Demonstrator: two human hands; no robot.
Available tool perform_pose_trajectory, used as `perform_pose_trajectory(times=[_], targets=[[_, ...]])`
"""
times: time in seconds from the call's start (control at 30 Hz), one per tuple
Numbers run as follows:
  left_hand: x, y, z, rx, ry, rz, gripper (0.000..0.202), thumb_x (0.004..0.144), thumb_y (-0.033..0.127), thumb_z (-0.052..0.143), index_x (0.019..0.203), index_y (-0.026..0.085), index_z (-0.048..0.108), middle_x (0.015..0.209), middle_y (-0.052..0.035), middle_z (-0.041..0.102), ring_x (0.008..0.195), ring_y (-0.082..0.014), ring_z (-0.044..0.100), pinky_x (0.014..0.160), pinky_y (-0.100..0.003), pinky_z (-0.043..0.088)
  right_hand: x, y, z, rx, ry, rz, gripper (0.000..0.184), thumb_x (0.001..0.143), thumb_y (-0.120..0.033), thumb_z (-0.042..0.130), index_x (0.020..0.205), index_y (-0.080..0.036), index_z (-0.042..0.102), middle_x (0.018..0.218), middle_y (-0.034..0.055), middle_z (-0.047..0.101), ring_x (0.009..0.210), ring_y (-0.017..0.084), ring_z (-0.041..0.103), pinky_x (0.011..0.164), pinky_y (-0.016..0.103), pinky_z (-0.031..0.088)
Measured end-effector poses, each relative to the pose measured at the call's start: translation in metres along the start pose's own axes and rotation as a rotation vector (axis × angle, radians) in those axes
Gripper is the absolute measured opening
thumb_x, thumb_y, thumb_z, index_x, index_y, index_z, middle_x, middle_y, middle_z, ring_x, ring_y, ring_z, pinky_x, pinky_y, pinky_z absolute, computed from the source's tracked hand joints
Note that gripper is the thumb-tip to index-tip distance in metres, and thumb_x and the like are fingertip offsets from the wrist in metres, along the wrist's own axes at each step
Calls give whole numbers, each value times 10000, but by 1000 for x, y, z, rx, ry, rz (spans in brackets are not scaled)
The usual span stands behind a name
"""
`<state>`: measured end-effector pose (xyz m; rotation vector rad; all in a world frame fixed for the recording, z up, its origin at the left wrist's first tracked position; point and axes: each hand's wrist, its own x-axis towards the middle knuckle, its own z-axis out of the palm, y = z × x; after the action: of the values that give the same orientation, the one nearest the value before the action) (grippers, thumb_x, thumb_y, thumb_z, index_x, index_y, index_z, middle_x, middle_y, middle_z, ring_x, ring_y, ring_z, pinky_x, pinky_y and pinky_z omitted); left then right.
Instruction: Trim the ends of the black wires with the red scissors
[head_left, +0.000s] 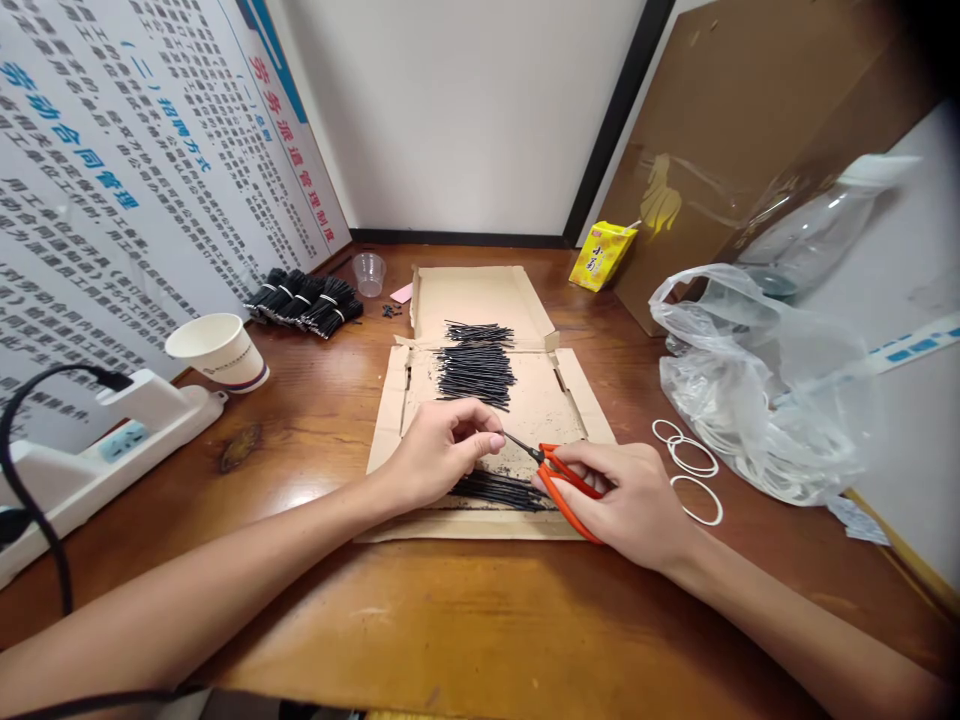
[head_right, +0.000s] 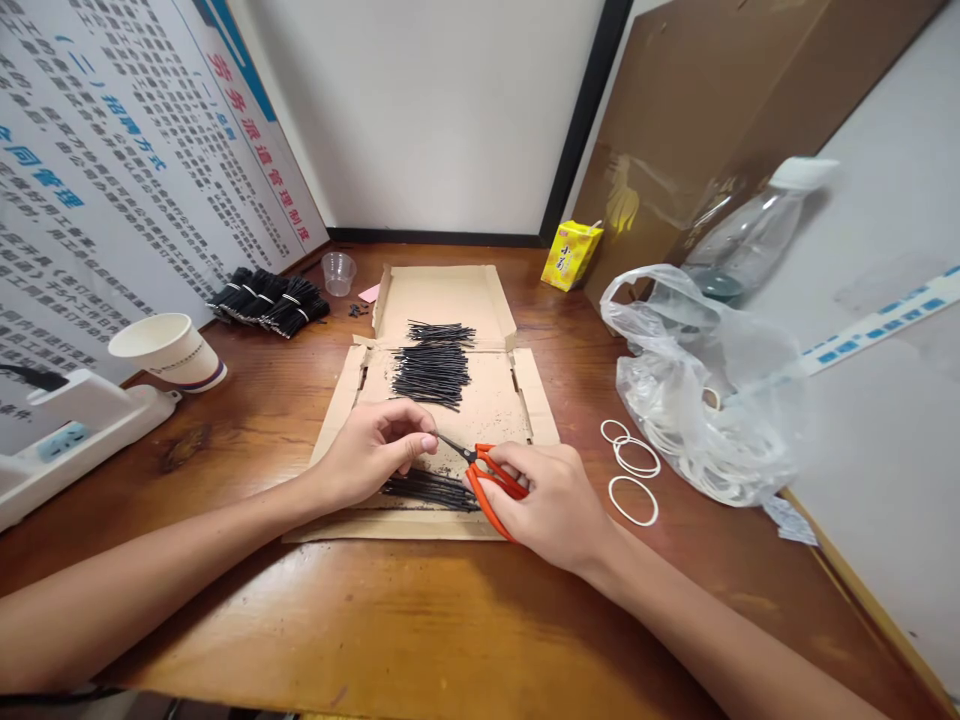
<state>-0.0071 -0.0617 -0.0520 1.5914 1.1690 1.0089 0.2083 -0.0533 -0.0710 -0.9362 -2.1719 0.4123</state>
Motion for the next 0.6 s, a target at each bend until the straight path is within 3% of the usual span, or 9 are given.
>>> perform_pose_trajectory(times=[0.37,0.6], targets=[[0,-2,0,26,4,28,60,789,168,623,768,115,604,592,39,538,471,-56,452,473,-171,368,2,-2,-1,-5,0,-17,151,812,-238,600,692,-159,643,462,-60,470,397,54,365,414,188,311],[-1,0,0,-2,-17,8,63,793,161,610,763,106,612,642,14,575,471,-52,471,460,-164,381,0,2,0,-77,25,-69,119,829,-223,601,742,-167,660,510,-42,574,404,61,450,413,200,315]])
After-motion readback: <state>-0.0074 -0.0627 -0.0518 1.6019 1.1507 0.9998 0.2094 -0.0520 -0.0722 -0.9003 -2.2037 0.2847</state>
